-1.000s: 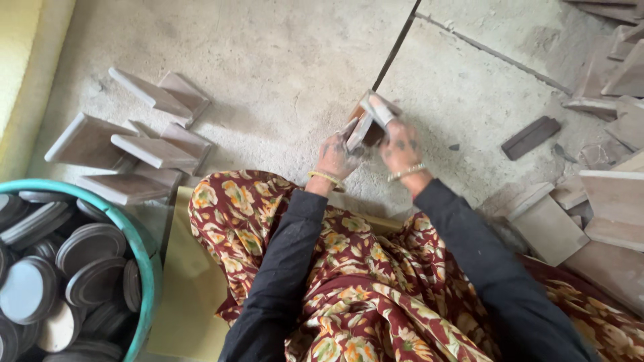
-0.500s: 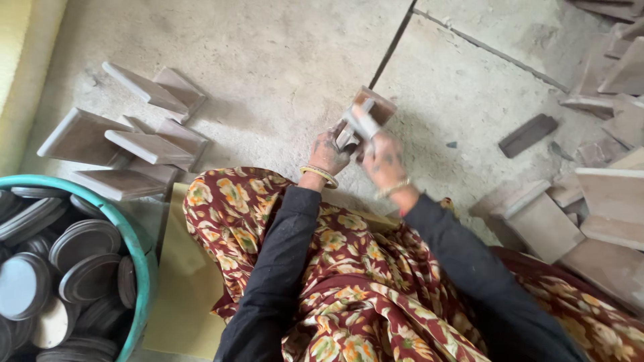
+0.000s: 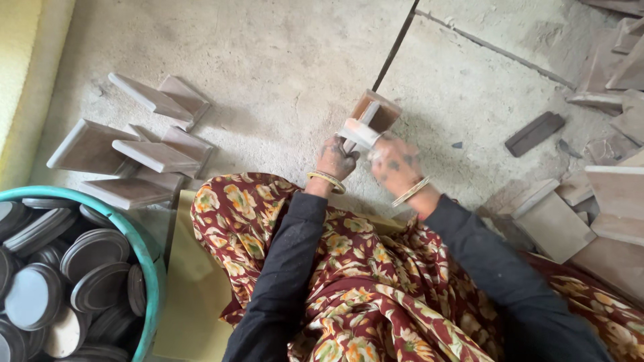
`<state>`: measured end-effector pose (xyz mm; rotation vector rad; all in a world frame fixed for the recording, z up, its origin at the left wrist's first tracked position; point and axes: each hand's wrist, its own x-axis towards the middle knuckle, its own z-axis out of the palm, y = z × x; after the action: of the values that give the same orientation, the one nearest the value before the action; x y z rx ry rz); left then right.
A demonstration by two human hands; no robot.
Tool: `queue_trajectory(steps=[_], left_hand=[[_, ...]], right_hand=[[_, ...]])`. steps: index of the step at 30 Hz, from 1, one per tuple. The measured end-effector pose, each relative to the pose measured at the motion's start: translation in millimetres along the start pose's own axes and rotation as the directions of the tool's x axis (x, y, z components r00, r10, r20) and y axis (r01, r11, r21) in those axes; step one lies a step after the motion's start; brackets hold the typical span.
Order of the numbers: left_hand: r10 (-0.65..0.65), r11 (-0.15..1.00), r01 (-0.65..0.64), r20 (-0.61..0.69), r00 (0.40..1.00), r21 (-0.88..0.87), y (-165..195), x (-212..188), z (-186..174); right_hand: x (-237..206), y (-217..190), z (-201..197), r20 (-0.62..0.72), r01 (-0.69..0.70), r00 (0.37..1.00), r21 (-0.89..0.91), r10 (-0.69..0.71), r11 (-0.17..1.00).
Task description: The person sits on the floor and smooths small stone pieces, rubbing each piece against a flat rubbing stone and by hand, then sets the finished piece onto a pile of completed pieces beside them.
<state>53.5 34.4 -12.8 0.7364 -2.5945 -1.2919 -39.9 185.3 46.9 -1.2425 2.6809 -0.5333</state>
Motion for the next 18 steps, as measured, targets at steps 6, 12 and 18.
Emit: queue_trajectory(steps=[6, 12, 18], left_hand=[[0.139, 0.987, -0.131, -0.081, 0.987, 0.089, 24, -12, 9], [0.317, 0.948, -0.314, -0.245, 0.916, 0.054, 20, -16, 12], [0.101, 0.988, -0.094, -0.053, 0.993, 0.118, 19, -1, 7]], right_hand=[[21, 25, -45, 0.107, -0.027, 0.994, -0.056, 0.033, 0.998], [-20, 7, -39, 0.093, 0.007, 0.996, -0.147, 0.007, 0.989], [6, 27, -10, -0.217, 0.084, 0.972, -0.035, -0.09, 0.996]])
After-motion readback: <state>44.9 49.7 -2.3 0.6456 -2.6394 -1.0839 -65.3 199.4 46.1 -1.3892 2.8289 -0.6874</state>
